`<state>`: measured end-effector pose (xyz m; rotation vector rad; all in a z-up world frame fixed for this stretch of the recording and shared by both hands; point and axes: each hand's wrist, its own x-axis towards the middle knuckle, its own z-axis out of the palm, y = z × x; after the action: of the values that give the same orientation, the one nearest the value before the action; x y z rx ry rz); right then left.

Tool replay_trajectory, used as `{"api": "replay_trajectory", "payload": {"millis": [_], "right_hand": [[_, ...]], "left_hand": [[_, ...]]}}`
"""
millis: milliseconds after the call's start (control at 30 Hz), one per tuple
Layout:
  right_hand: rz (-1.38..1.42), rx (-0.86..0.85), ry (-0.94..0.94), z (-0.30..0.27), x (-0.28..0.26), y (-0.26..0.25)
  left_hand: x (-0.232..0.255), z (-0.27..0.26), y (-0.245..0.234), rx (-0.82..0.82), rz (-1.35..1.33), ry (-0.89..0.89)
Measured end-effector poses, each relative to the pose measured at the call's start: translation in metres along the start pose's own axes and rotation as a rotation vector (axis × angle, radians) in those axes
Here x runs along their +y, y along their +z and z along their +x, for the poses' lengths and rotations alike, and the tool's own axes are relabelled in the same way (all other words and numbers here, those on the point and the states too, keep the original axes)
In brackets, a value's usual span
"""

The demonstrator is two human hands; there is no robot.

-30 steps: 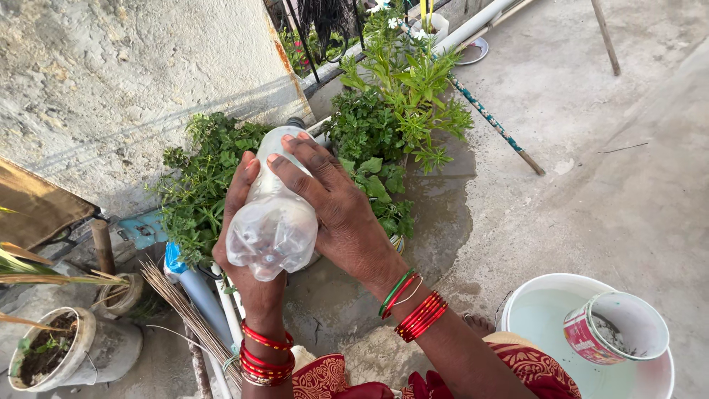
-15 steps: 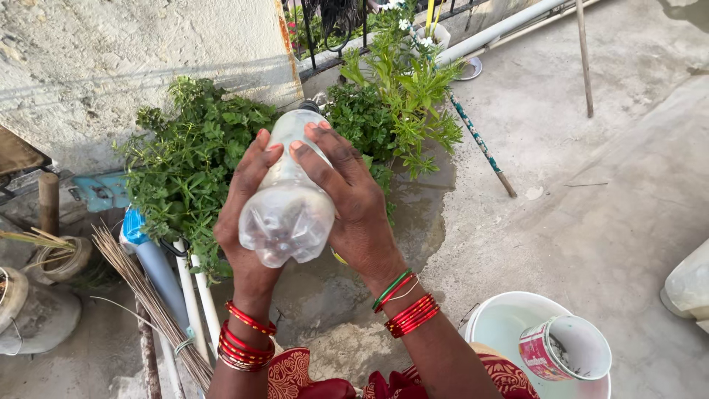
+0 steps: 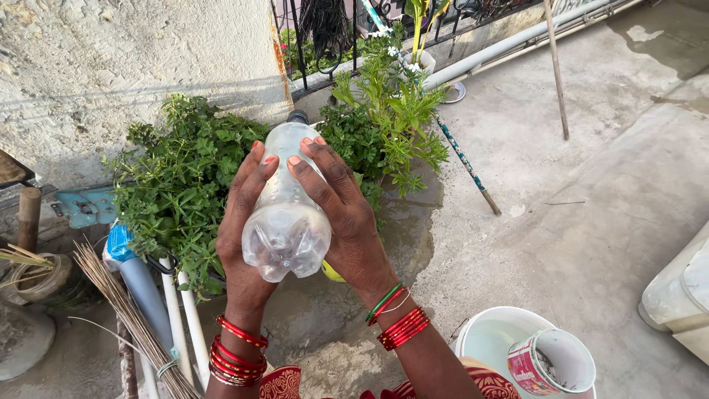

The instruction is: The person waters plants in small pots by hand using a plastic bottle, then refills the bottle from a bucket and continues watering.

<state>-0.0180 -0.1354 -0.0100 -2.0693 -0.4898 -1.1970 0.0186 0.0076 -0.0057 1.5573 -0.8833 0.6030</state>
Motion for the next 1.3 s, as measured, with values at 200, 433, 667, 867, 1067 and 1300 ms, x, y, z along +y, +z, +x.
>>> {"api": "replay_trajectory", "payload": {"millis": [200,433,667,867,1067,1300], "right_hand": [[-0.012,-0.004,-0.005,-0.001,0.000,-0.001],[-0.059,0.023,0.011,-0.003,-0.006,-0.003],[-0.169,-0.039,-0.014,0.003,-0.012,-0.011],[-0.155,-0.073,0.005,0.005,-0.011,-0.011],[-0.147,-0.076,0.050,0.004,-0.012,-0.015],[-0.269,-0.001,0.004,0.003,-0.015,-0.022]], "left_hand": [[0.002,0.001,0.000,-0.024,-0.014,-0.021],[0.003,0.001,-0.002,0.001,0.022,0.005],[0.001,-0.001,-0.001,0.013,-0.083,-0.029],[0.000,0.002,0.000,-0.025,-0.034,-0.007],[-0.002,0.001,0.004,-0.034,-0.079,-0.042],[0.000,-0.001,0.010,0.021,-0.092,-0.005]]}}
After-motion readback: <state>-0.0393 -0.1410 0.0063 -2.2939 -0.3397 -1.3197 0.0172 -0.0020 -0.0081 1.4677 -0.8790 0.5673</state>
